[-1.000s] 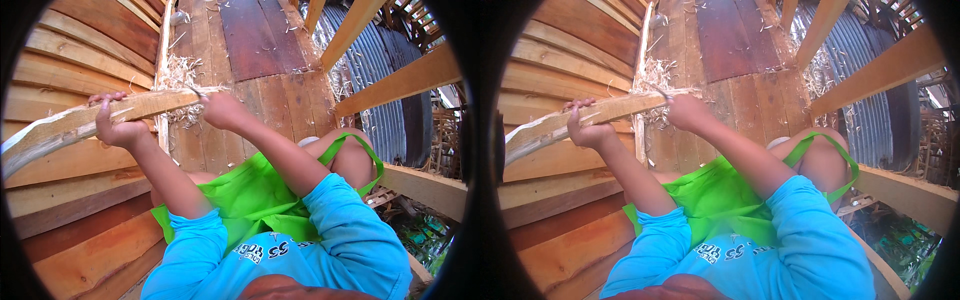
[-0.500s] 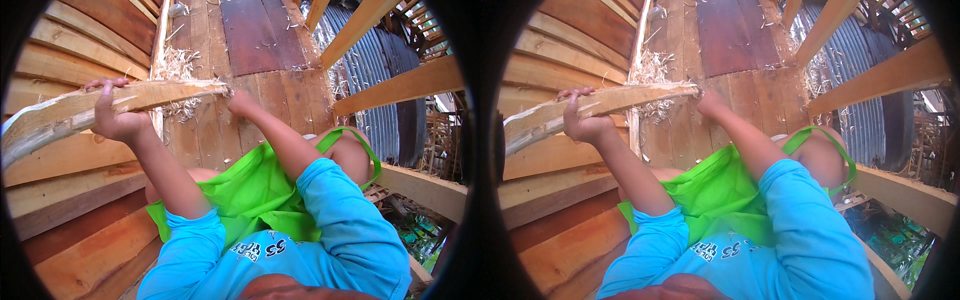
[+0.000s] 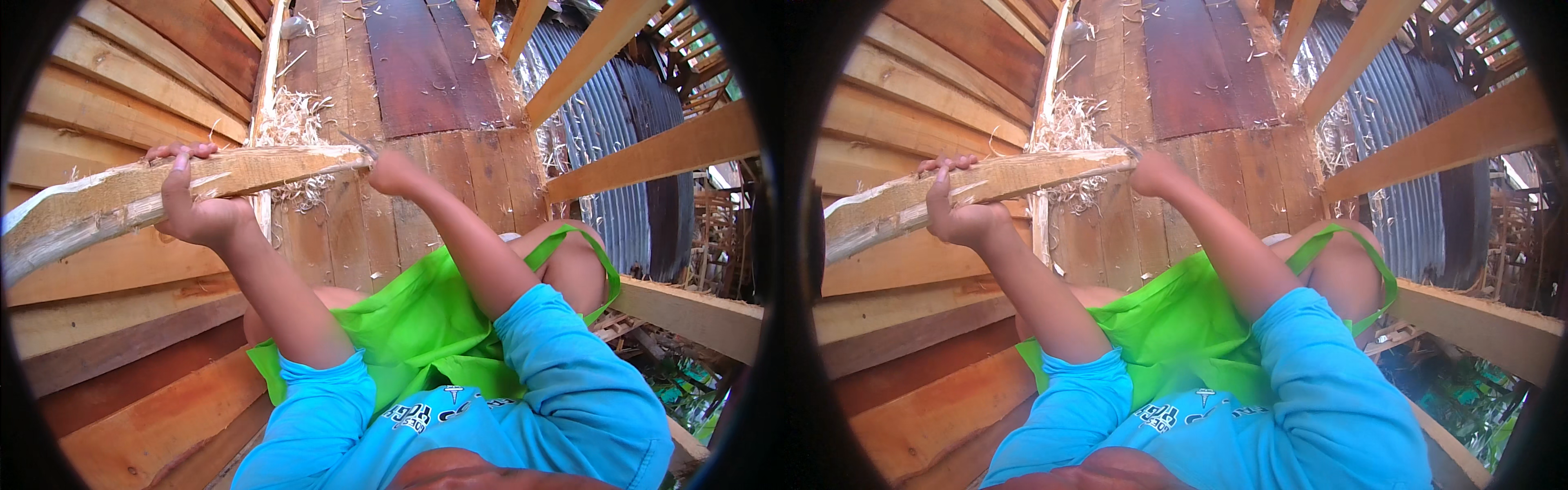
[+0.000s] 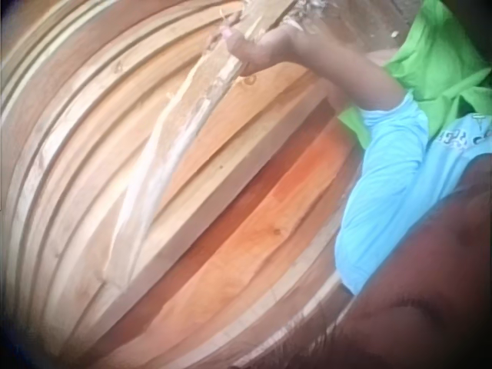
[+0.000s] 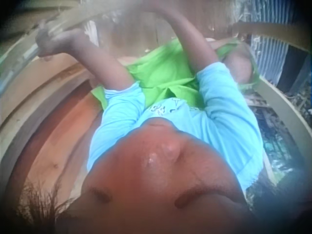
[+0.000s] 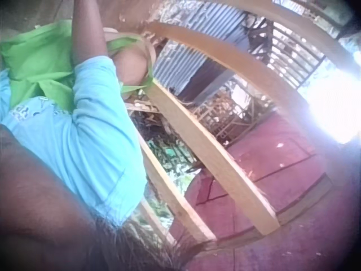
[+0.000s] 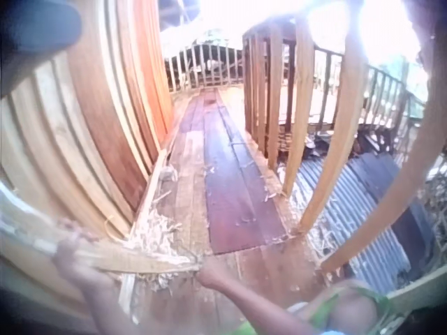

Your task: The person carves a long piece of wood using a knife, removing bark and shaping the surface. Wood shavings accumulate on the floor as the person continues to shave and smooth the wood.

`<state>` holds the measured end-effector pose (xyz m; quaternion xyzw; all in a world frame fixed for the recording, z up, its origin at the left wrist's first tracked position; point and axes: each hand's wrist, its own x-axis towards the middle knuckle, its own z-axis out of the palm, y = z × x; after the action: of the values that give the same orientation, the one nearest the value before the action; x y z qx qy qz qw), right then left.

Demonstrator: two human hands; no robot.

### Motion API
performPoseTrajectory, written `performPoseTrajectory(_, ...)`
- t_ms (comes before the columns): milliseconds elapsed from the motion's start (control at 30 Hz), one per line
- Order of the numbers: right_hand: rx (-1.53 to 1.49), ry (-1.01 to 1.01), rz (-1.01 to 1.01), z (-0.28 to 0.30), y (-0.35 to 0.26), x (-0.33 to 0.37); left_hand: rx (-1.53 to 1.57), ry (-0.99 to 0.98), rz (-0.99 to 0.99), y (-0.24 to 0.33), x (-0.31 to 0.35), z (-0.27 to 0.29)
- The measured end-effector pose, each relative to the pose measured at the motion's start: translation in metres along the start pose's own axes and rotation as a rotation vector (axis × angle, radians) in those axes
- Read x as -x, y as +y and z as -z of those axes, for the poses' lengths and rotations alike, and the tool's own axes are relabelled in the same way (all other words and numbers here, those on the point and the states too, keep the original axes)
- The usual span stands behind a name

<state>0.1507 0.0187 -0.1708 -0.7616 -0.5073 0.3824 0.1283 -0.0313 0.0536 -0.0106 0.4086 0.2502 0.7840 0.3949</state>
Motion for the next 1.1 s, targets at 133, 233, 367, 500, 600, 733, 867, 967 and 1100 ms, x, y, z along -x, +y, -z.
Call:
performPoseTrajectory(133,-0.159,0.235,-0.021,0.023,0.013,-0.011,-0.004,0.050,0.068,0.004,0.003,0.003)
performPoseTrajectory(233,-0.189,0.371,-0.018,0.025,0.039,-0.023,0.019,0.048,0.080,0.013,0.002,0.001)
performPoseTrajectory(367,-0.211,0.237,-0.100,0.018,0.059,-0.034,0.033,0.036,0.082,0.023,0.000,0.004)
performPoseTrajectory(500,-0.367,0.117,-0.102,0.009,0.053,-0.038,0.038,0.048,0.075,0.029,0.001,0.004)
performPoseTrajectory(600,-0.530,0.088,-0.027,0.006,0.042,-0.029,0.058,0.055,0.057,0.032,0.001,0.003)
performPoseTrajectory(733,-0.528,0.083,-0.002,0.012,0.029,-0.022,0.073,0.049,0.045,0.033,0.003,0.000)
performPoseTrajectory(867,-0.235,0.138,0.016,0.018,0.014,-0.008,0.079,0.062,0.044,0.034,0.007,-0.004)
performPoseTrajectory(967,-0.227,0.238,0.017,0.009,0.023,-0.016,0.095,0.062,0.056,0.037,0.009,-0.010)
performPoseTrajectory(1100,-0.434,0.183,-0.027,0.005,0.039,-0.029,0.096,0.039,0.058,0.045,0.009,-0.011)
